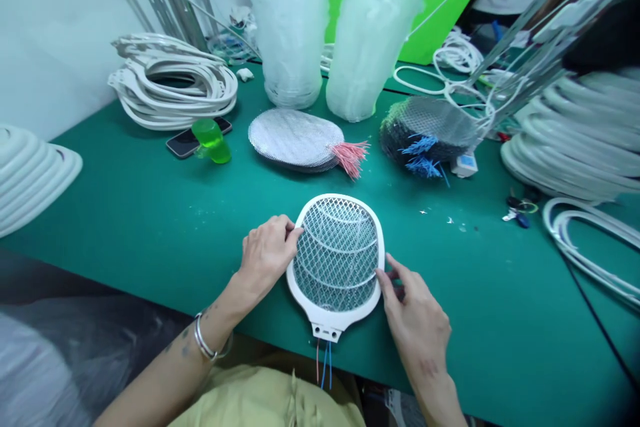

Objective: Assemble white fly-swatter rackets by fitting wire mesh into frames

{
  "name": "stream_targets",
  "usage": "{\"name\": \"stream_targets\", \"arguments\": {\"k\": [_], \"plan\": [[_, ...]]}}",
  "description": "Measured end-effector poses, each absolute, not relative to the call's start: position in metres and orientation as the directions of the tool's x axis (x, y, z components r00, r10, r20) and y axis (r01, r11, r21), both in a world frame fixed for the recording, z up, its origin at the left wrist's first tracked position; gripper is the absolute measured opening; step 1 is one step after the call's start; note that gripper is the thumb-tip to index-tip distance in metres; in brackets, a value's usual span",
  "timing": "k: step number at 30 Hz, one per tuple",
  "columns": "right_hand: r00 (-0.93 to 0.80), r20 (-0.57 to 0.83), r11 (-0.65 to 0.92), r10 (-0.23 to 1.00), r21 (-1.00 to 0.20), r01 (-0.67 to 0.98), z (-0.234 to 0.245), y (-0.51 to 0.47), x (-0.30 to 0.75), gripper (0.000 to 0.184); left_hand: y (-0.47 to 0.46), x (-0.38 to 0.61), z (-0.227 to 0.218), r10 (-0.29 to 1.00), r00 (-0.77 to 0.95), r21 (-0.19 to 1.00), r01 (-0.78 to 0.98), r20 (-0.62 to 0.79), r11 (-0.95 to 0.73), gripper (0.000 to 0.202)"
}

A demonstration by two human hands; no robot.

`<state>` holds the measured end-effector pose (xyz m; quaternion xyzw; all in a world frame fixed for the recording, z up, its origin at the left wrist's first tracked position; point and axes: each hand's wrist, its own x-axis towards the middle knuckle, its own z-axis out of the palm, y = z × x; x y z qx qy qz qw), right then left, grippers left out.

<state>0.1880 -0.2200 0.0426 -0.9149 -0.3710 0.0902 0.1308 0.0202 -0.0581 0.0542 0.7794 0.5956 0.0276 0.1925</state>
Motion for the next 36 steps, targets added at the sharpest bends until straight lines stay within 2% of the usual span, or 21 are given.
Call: {"name": "stream_targets", "arguments": {"k": [3,5,9,13,16,19,24,28,30,33,36], "plan": [[0.661,0.023,-0.619,0.750,-0.328,0.714,0.037,-0.223,0.188,0.047,-0.063,0.019,0.052,0.945,0.274,0.320,0.924,-0.177,-0.208,0.024],[0.654,0.032,-0.588,0.755,-0.407,0.699,0.034,-0.224,0.190,0.051,-0.064,0.018,0.050,0.952,0.258,0.355,0.916,-0.165,-0.187,0.025],[0.705,-0.023,-0.569,0.709,-0.608,0.554,0.030,-0.226,0.195,0.052,-0.062,0.015,0.047,0.960,0.223,0.485,0.867,-0.171,-0.115,0.024],[0.740,-0.042,-0.548,0.671,-0.701,0.456,0.029,-0.229,0.199,0.047,-0.063,0.016,0.046,0.967,0.199,0.488,0.867,-0.159,-0.098,0.022],[0.732,-0.034,-0.555,0.680,-0.676,0.485,0.027,-0.230,0.200,0.042,-0.067,0.018,0.045,0.969,0.226,0.444,0.882,-0.105,-0.157,0.024],[0.713,0.072,-0.548,0.697,-0.587,0.595,0.025,-0.229,0.198,0.044,-0.068,0.019,0.044,0.965,0.256,0.394,0.894,-0.051,-0.216,0.027],[0.689,0.162,-0.520,0.706,-0.542,0.660,0.023,-0.229,0.194,0.041,-0.068,0.017,0.040,0.969,0.223,0.437,0.886,-0.109,-0.155,0.024],[0.593,0.295,-0.504,0.749,-0.327,0.800,0.023,-0.229,0.189,0.039,-0.072,0.017,0.036,0.953,0.303,0.326,0.900,0.007,-0.289,0.030],[0.572,0.311,-0.512,0.759,-0.257,0.820,0.022,-0.228,0.187,0.037,-0.073,0.017,0.036,0.950,0.313,0.327,0.898,-0.006,-0.294,0.030],[0.539,0.324,-0.478,0.778,-0.251,0.841,0.017,-0.228,0.188,0.041,-0.074,0.017,0.038,0.942,0.337,0.326,0.890,-0.004,-0.317,0.027],[0.433,0.309,-0.340,0.847,-0.313,0.887,0.009,-0.230,0.193,0.046,-0.074,0.012,0.041,0.909,0.415,0.295,0.865,0.032,-0.406,0.025]]}}
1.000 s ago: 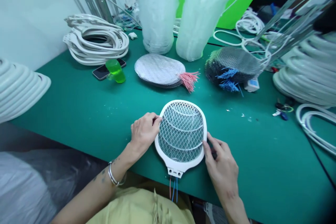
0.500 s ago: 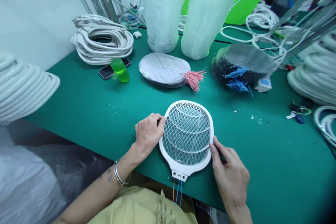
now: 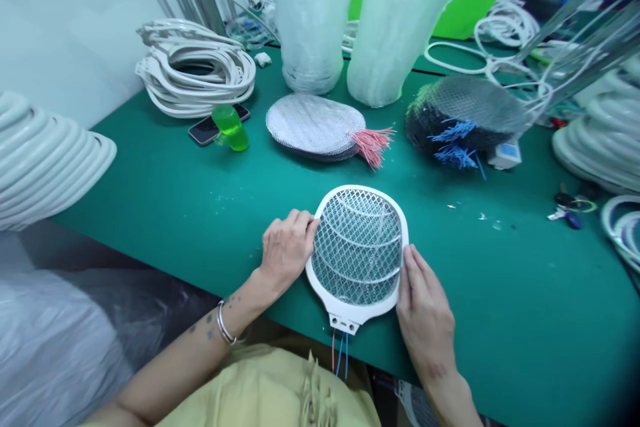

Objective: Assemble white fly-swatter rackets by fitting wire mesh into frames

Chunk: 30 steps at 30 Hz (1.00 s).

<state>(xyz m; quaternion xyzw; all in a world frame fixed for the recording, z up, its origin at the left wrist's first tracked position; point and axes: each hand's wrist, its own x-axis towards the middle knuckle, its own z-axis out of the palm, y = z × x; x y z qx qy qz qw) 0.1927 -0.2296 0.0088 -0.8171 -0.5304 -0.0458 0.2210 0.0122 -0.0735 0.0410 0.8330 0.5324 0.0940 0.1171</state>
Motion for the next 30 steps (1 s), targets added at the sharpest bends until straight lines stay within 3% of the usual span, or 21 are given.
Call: {"name": "stream_targets", "arguments": {"k": [3,6,10,13,15,18,22,24,30], "plan": [[0.392,0.235,-0.276,0.889,-0.408,0.870,0.004,-0.233,0.195,0.048,-0.072,0.007,0.044,0.897,0.439,0.391,0.834,-0.045,-0.389,0.017],[0.360,0.189,-0.267,0.914,-0.391,0.881,0.002,-0.234,0.191,0.058,-0.074,0.005,0.045,0.914,0.396,0.450,0.835,-0.093,-0.316,0.016],[0.303,0.171,-0.258,0.938,-0.241,0.935,0.003,-0.233,0.183,0.064,-0.083,0.009,0.037,0.914,0.404,0.370,0.846,0.026,-0.385,0.019],[0.281,0.144,-0.249,0.949,-0.204,0.947,0.002,-0.233,0.183,0.064,-0.083,0.006,0.030,0.885,0.451,0.305,0.832,0.116,-0.464,0.032],[0.245,0.117,-0.215,0.963,-0.222,0.951,0.002,-0.233,0.187,0.065,-0.076,-0.001,0.028,0.808,0.575,0.288,0.758,0.126,-0.585,0.040],[0.203,0.024,-0.188,0.979,-0.289,0.939,0.004,-0.234,0.198,0.074,-0.058,-0.016,0.033,0.574,0.819,0.339,0.542,-0.008,-0.769,0.049],[0.147,-0.128,-0.183,0.981,-0.340,0.923,0.013,-0.236,0.210,0.102,-0.041,-0.029,0.045,0.346,0.925,0.386,0.380,-0.157,-0.840,0.096],[0.139,-0.159,-0.188,0.977,-0.351,0.917,0.017,-0.236,0.211,0.106,-0.039,-0.031,0.047,0.320,0.932,0.376,0.361,-0.169,-0.853,0.106],[0.139,-0.134,-0.175,0.981,-0.321,0.931,0.014,-0.234,0.207,0.106,-0.043,-0.026,0.043,0.340,0.923,0.393,0.384,-0.179,-0.835,0.109]]}}
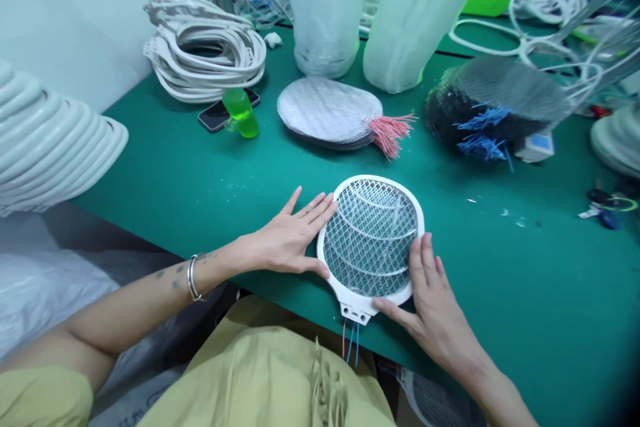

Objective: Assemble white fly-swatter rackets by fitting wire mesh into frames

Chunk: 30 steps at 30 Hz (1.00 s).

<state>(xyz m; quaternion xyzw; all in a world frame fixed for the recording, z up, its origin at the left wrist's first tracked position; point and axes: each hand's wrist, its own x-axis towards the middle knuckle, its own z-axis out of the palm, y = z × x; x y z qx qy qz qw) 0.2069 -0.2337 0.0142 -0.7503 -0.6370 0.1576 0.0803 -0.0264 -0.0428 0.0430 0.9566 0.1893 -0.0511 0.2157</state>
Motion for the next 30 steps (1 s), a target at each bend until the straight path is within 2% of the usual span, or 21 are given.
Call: {"name": "stream_targets", "arguments": {"k": [7,10,13,17,19,22,24,28,30], "plan": [[0.088,-0.081,-0.100,0.993,-0.155,0.983,0.016,-0.233,0.206,0.108,-0.039,-0.028,0.041,0.302,0.939,0.452,0.345,-0.167,-0.823,0.108],[0.063,-0.016,-0.064,0.998,-0.079,0.995,0.020,-0.228,0.213,0.118,-0.039,-0.028,0.041,0.278,0.947,0.430,0.320,-0.159,-0.844,0.108],[0.055,-0.050,-0.060,0.997,-0.121,0.991,0.021,-0.219,0.221,0.133,-0.040,-0.030,0.039,0.298,0.946,0.401,0.324,-0.128,-0.857,0.110],[0.060,-0.172,-0.092,0.983,-0.186,0.978,0.020,-0.210,0.224,0.135,-0.036,-0.035,0.043,0.284,0.953,0.408,0.300,-0.100,-0.862,0.108],[0.065,-0.184,-0.098,0.981,-0.173,0.980,0.020,-0.209,0.223,0.136,-0.029,-0.032,0.053,0.271,0.958,0.423,0.284,-0.091,-0.860,0.097],[0.052,-0.186,-0.084,0.981,-0.170,0.982,0.022,-0.209,0.223,0.137,-0.020,-0.006,0.064,0.404,0.914,0.393,0.364,0.021,-0.844,0.067],[0.048,-0.190,-0.082,0.981,-0.177,0.981,0.023,-0.209,0.222,0.138,-0.017,0.023,0.060,0.454,0.884,0.364,0.389,0.110,-0.846,0.061],[0.076,-0.226,-0.123,0.971,-0.202,0.972,0.023,-0.209,0.222,0.140,-0.012,0.066,0.029,0.334,0.938,0.343,0.284,0.096,-0.896,0.064],[0.082,-0.233,-0.132,0.969,-0.210,0.969,0.023,-0.209,0.223,0.139,-0.008,0.072,0.021,0.317,0.946,0.361,0.273,0.066,-0.892,0.066]]}}
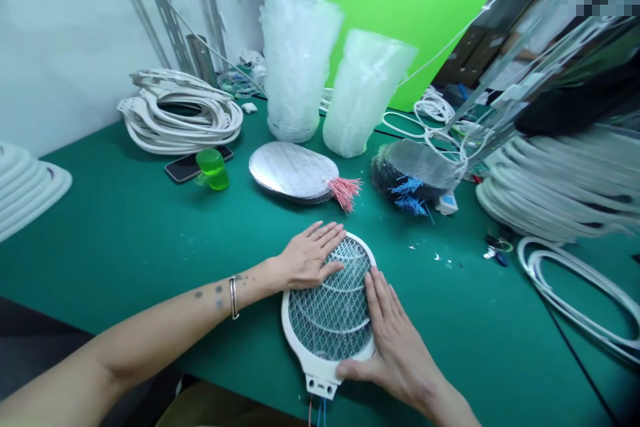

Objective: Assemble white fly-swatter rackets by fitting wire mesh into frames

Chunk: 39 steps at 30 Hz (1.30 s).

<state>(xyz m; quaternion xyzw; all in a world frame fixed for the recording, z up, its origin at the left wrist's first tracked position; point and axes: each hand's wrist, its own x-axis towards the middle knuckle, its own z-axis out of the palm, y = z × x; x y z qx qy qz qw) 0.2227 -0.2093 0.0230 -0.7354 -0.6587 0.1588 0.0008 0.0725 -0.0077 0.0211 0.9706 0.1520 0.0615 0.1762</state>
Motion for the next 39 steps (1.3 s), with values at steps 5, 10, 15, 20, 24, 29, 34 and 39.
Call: {"name": "stream_targets", "arguments": {"k": [5,10,15,20,24,29,34,39], "plan": [[0.064,-0.234,-0.113,0.970,-0.199,0.974,0.023,-0.209,0.225,0.132,0.001,0.084,0.043,0.292,0.955,0.445,0.287,-0.058,-0.848,0.066],[0.047,-0.196,-0.087,0.979,-0.201,0.976,0.015,-0.210,0.226,0.139,-0.014,0.114,0.037,0.197,0.979,0.395,0.162,0.050,-0.904,0.060],[0.054,-0.187,-0.107,0.981,-0.288,0.952,0.015,-0.216,0.228,0.134,-0.025,0.115,0.016,0.225,0.969,0.402,0.167,0.099,-0.900,0.060],[0.204,-0.180,-0.266,0.962,-0.475,0.839,0.023,-0.208,0.228,0.120,-0.021,0.114,0.031,0.201,0.979,0.466,0.166,0.027,-0.869,0.062],[0.342,-0.110,-0.356,0.933,-0.418,0.836,0.017,-0.194,0.228,0.097,-0.006,0.106,0.047,0.224,0.975,0.604,0.168,0.017,-0.779,0.060],[0.332,-0.045,-0.329,0.942,-0.299,0.896,0.010,-0.182,0.231,0.098,0.011,0.079,0.037,0.462,0.887,0.589,0.377,-0.007,-0.715,0.052],[0.199,-0.013,-0.195,0.980,-0.269,0.943,0.013,-0.167,0.230,0.097,0.010,0.070,0.016,0.425,0.905,0.556,0.346,0.014,-0.756,0.051],[0.192,-0.015,-0.190,0.981,-0.243,0.951,0.009,-0.165,0.228,0.105,0.008,0.073,0.012,0.423,0.905,0.549,0.336,0.036,-0.765,0.051]]}}
